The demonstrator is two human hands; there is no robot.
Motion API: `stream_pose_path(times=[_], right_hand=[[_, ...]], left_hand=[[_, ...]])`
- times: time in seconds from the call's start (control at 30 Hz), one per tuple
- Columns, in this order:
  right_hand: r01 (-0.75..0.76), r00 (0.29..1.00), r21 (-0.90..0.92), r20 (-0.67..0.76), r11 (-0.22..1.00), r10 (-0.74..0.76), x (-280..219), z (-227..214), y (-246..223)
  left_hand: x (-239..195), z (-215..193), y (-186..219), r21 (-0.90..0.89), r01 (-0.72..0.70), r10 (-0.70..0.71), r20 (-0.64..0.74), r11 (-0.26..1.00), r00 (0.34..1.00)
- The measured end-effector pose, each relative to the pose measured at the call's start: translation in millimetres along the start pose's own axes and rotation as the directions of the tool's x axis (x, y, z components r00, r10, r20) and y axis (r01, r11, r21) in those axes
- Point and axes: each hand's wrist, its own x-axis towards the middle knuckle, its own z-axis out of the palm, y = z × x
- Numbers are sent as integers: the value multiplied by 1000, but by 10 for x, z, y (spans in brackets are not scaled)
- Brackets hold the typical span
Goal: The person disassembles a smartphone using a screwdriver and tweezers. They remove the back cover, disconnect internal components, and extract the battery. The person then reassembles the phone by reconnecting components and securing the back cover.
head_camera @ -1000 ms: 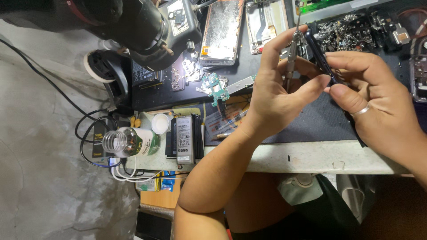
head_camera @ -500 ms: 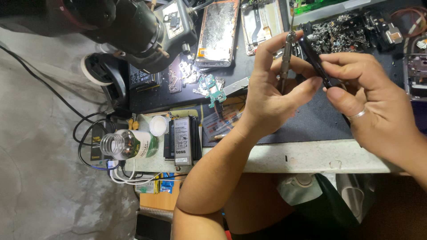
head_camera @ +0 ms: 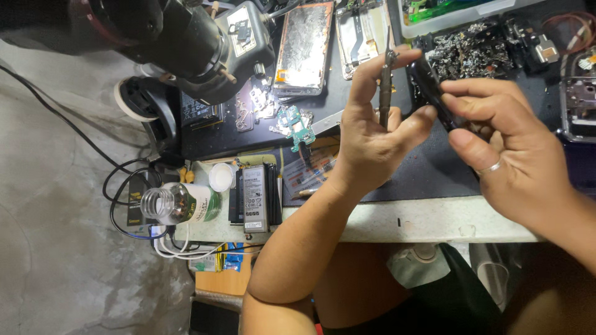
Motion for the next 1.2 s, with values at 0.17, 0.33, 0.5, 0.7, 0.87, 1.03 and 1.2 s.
stream_pose_path(times=[0.17, 0.33, 0.5, 0.7, 0.87, 1.03, 1.2], right_hand=[[0, 1000, -39, 26, 999, 1, -52, 0, 62], [-75, 993, 102, 94, 992, 65, -49, -14, 94], [-22, 996, 175, 88, 984, 6, 4, -26, 40], [16, 1000, 32, 2, 999, -16, 59, -20, -153], [109, 989, -248, -70, 963, -130, 68, -27, -266], [140, 982, -233, -91, 962, -165, 49, 50, -296], [178, 973, -233, -102, 956, -206, -1, 93, -314]], left_hand=[[3, -80, 22, -93, 3, 1, 48, 996, 999], [0, -71, 38, -73, -71, 77, 77, 995, 994], [-63, -23, 82, 34, -86, 84, 40, 996, 996], [-68, -20, 90, -104, -115, 120, 44, 988, 992], [-105, -5, 68, -208, -131, 151, 82, 969, 985], [-139, 0, 74, -230, -112, 129, 60, 967, 990], [-158, -6, 67, -191, -170, 186, 69, 967, 980]])
